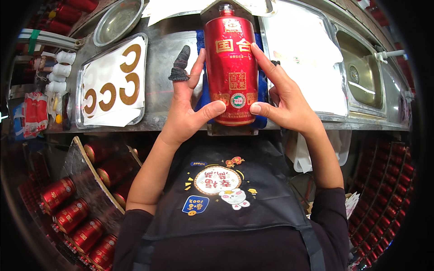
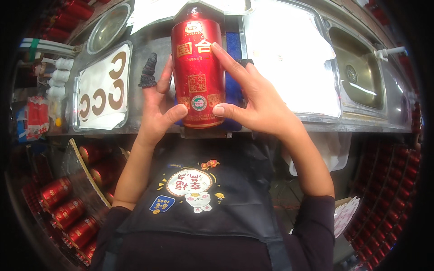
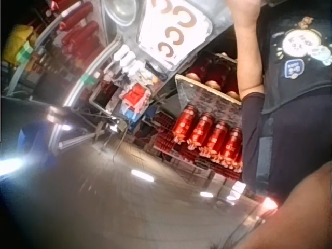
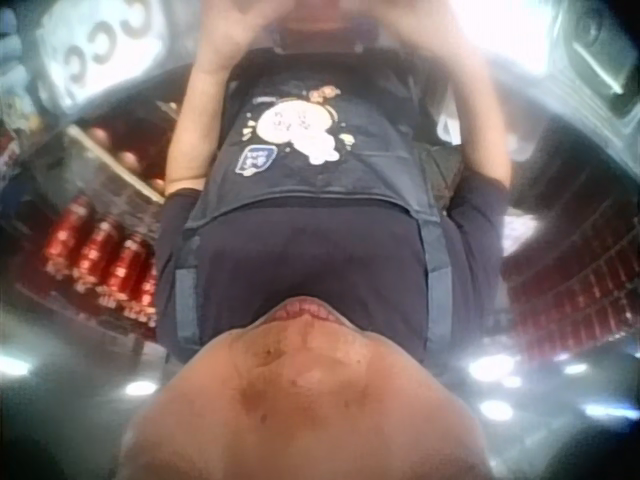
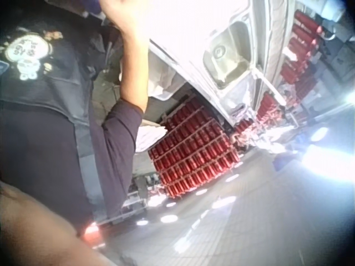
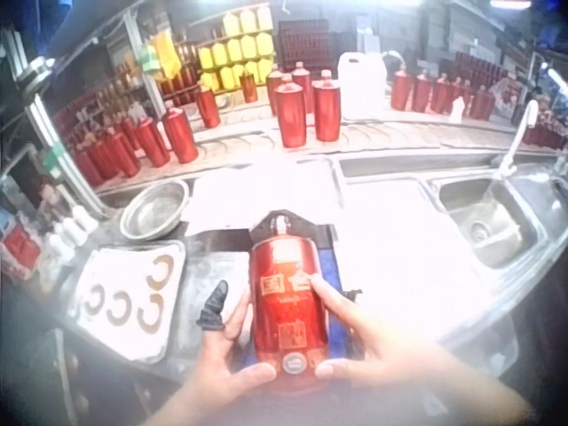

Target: The person applies a red label to a red cylindrical can, smooths it, and wipes the can with a cloth. They repeat the process with a second can, handling labels, cans, and a cloth throughout.

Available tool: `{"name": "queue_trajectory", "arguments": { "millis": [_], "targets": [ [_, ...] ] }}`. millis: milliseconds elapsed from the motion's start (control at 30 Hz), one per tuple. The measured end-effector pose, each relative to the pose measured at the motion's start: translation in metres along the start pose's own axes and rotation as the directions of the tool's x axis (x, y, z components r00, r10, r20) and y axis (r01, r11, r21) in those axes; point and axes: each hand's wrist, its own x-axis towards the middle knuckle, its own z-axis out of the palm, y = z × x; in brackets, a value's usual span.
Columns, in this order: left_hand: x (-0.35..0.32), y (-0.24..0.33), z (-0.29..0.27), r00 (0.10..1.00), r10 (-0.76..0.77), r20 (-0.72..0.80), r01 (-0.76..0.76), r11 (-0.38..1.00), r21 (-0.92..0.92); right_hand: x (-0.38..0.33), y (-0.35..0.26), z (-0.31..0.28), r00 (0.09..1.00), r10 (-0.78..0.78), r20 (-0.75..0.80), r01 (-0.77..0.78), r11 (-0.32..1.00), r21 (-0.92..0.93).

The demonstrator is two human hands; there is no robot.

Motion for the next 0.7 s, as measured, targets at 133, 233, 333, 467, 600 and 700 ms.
{"name": "queue_trajectory", "arguments": {
  "millis": [133,233,333,467,600,700],
  "targets": [
    [0.001,0.002,-0.004,0.999,-0.001,0.035,-0.004,0.991,0.131,0.003,0.009,-0.014,0.986,0.148,-0.072,-0.123,0.954,0.274],
    [-0.002,0.007,0.003,1.0,0.011,-0.004,-0.011,0.999,0.039,0.015,0.016,-0.043,0.796,0.556,-0.238,-0.159,0.572,0.805],
    [-0.004,0.013,0.007,0.997,-0.021,0.071,0.001,0.961,0.275,0.017,0.018,-0.052,0.627,0.724,-0.288,-0.016,0.381,0.924],
    [-0.004,0.017,0.013,0.997,-0.07,0.03,0.067,0.992,0.106,-0.018,0.004,-0.026,0.808,0.339,-0.482,0.011,0.809,0.587],
    [-0.004,0.018,0.01,0.998,-0.032,0.048,0.021,0.978,0.209,-0.021,-0.03,-0.004,0.913,-0.337,-0.23,0.311,0.94,-0.14],
    [-0.006,0.018,0.011,0.999,-0.019,0.044,0.01,0.981,0.194,0.039,-0.066,-0.014,0.798,-0.597,-0.088,0.564,0.79,-0.239]
  ]
}}
